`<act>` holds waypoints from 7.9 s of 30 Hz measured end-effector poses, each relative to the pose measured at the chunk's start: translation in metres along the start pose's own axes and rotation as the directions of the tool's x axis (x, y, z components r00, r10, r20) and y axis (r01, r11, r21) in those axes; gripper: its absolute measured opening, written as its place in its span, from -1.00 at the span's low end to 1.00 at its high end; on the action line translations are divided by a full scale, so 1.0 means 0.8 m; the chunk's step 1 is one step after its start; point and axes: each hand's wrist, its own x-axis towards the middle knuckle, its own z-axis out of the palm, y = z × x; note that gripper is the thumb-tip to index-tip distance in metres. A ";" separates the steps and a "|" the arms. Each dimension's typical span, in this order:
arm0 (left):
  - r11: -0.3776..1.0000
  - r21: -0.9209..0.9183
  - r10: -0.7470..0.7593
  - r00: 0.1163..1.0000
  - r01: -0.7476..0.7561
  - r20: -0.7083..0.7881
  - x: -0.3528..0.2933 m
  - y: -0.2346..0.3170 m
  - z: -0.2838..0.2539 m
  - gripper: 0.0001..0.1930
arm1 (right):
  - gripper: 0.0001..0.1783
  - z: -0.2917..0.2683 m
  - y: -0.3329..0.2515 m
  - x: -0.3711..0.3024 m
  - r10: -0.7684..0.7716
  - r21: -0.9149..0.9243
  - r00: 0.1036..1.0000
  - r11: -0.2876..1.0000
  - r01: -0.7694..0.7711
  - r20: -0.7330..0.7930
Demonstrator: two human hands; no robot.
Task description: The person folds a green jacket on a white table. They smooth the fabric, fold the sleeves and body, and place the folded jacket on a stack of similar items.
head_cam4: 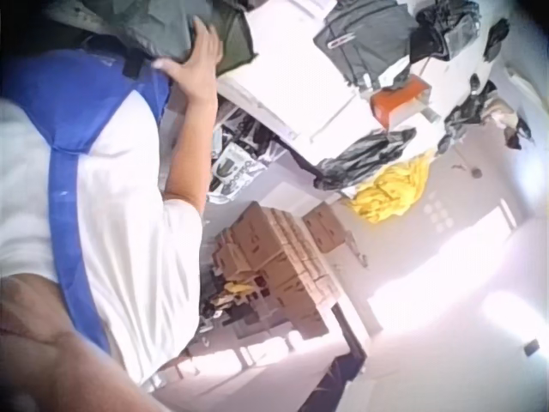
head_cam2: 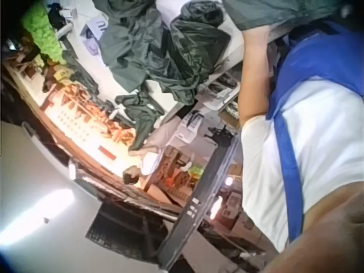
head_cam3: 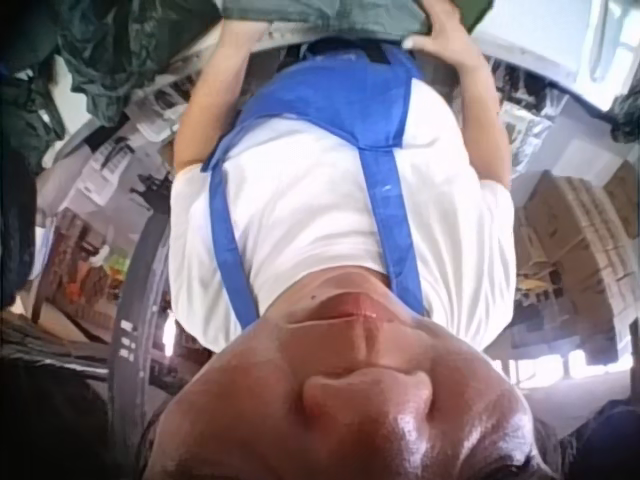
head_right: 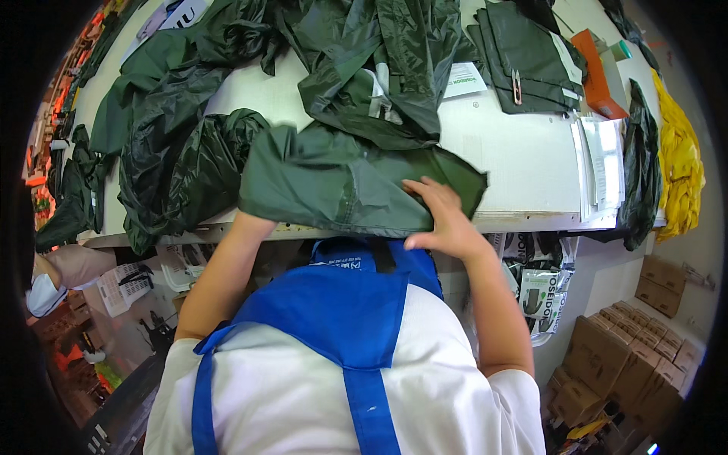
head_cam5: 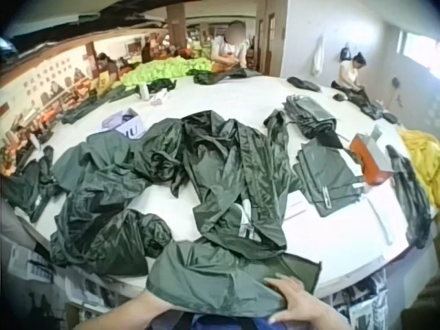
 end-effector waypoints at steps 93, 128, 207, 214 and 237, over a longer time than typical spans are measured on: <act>0.482 0.707 0.161 0.845 -0.518 0.509 0.095 -0.135 0.182 -0.41 | -0.62 0.024 0.064 0.003 0.208 0.244 0.866 0.964 -0.104 -0.455; 0.532 0.630 0.275 0.819 -0.565 0.503 0.066 -0.145 0.145 -0.46 | -0.33 0.017 0.076 -0.015 -0.219 -0.407 0.956 0.869 0.282 0.195; 0.716 0.622 0.158 0.942 -0.316 0.296 0.138 -0.089 0.133 -0.77 | -0.76 -0.005 0.148 0.103 -0.077 -0.418 0.966 0.908 -0.035 -0.247; 0.373 0.820 0.204 0.900 -0.435 0.385 0.162 -0.113 0.137 -0.81 | -0.59 -0.024 0.116 0.095 -0.182 -0.547 0.935 0.837 -0.014 -0.303; 0.311 0.784 0.112 0.840 -0.537 0.531 0.133 -0.031 0.088 -0.75 | -0.63 -0.066 0.061 0.064 -0.073 -0.746 0.990 0.664 -0.041 -0.119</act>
